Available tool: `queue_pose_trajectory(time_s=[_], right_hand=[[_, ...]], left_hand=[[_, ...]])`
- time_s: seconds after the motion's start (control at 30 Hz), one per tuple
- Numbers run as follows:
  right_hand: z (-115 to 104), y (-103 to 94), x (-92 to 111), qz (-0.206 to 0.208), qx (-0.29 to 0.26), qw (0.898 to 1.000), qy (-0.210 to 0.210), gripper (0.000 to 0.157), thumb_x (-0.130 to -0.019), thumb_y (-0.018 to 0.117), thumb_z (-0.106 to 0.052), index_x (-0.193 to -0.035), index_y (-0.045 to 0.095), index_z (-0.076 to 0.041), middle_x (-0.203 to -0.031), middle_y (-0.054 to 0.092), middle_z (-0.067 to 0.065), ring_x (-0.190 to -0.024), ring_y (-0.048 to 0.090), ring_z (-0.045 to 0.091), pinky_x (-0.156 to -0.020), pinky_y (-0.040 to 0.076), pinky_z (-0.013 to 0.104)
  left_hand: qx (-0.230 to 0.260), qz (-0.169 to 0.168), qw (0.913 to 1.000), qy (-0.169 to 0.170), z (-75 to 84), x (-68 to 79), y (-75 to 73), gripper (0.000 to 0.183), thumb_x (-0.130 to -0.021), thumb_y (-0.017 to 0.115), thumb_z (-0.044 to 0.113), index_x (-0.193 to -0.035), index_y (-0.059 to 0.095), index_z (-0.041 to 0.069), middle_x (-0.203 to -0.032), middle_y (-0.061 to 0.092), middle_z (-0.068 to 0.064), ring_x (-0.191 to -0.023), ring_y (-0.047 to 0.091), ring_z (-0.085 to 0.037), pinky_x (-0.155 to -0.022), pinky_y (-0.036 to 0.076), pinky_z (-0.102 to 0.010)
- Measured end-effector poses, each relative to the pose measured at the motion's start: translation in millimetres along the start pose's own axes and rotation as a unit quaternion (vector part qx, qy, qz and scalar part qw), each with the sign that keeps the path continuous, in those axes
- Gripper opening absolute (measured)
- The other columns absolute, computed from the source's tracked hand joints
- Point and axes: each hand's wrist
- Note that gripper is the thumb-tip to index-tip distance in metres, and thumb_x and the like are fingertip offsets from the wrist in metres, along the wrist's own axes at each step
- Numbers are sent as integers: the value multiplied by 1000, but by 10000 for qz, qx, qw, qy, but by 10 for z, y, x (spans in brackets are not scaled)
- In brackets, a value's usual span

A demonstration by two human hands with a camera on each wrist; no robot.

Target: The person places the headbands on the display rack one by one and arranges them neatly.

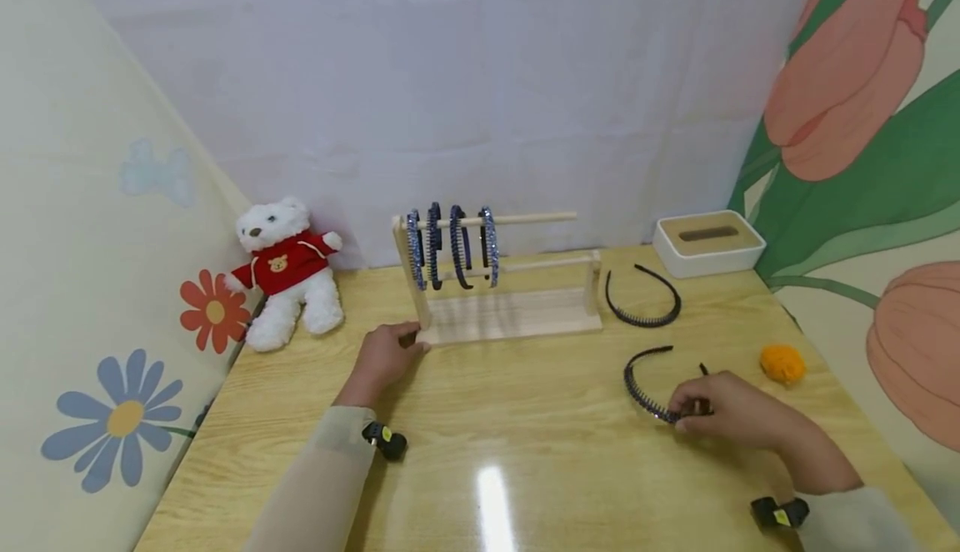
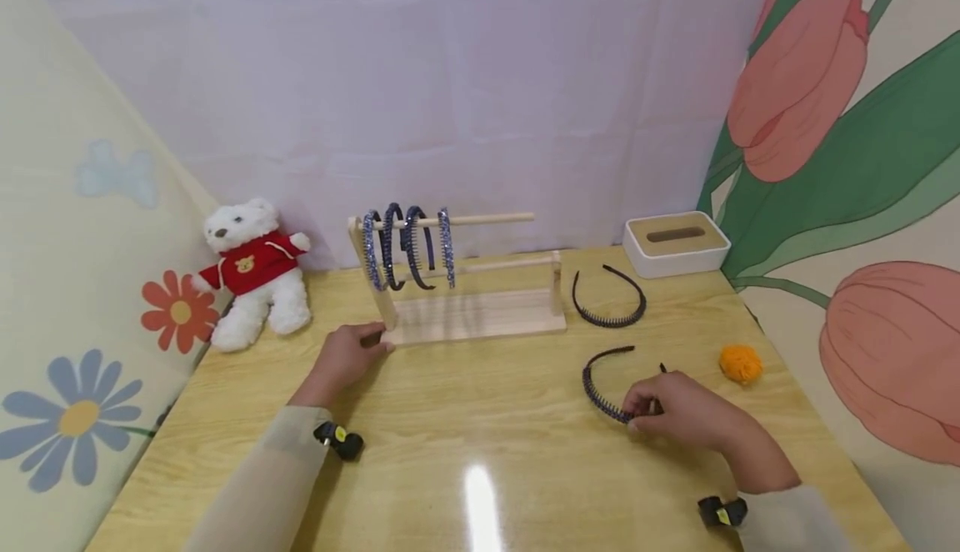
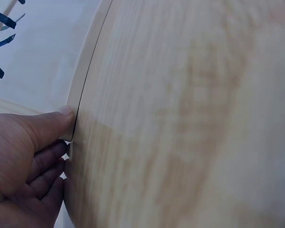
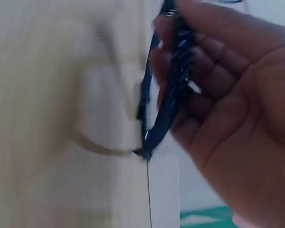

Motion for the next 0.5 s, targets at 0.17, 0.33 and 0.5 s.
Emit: queue_pose_trajectory(time_s=[0.17,0.33,0.5], right_hand=[[-140,22,-198,631,-1832,9800,-455,10,-110,65,-7,-113,73,-3,-100,77,-2,-90,70,7,-82,61,23],[-186,-4,-333,1221,-4468,8829,-767,26,-116,49,-5,-115,75,-8,-103,77,-1,-95,71,8,-86,61,20],[-253,-135,-478,1635,-6198,7639,-754,29,-117,47,-9,-113,76,-4,-105,75,7,-94,70,13,-87,63,22]], left_hand=[[78,-1,10000,-45,-1,-3,-12,50,-106,75,25,-151,66,5,-153,63,-23,-146,55,-47,-122,46,-63],[-26,-69,10000,10,-12,-3,10,51,-106,75,26,-151,66,5,-154,62,-24,-146,55,-47,-123,45,-62],[23,8,10000,-30,-9,6,0,50,-106,75,25,-150,67,6,-154,62,-22,-147,55,-47,-125,42,-63]])
Point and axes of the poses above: each hand's wrist, its own x-axis away from the middle knuckle, its own y-axis out of the palm, z = x × y
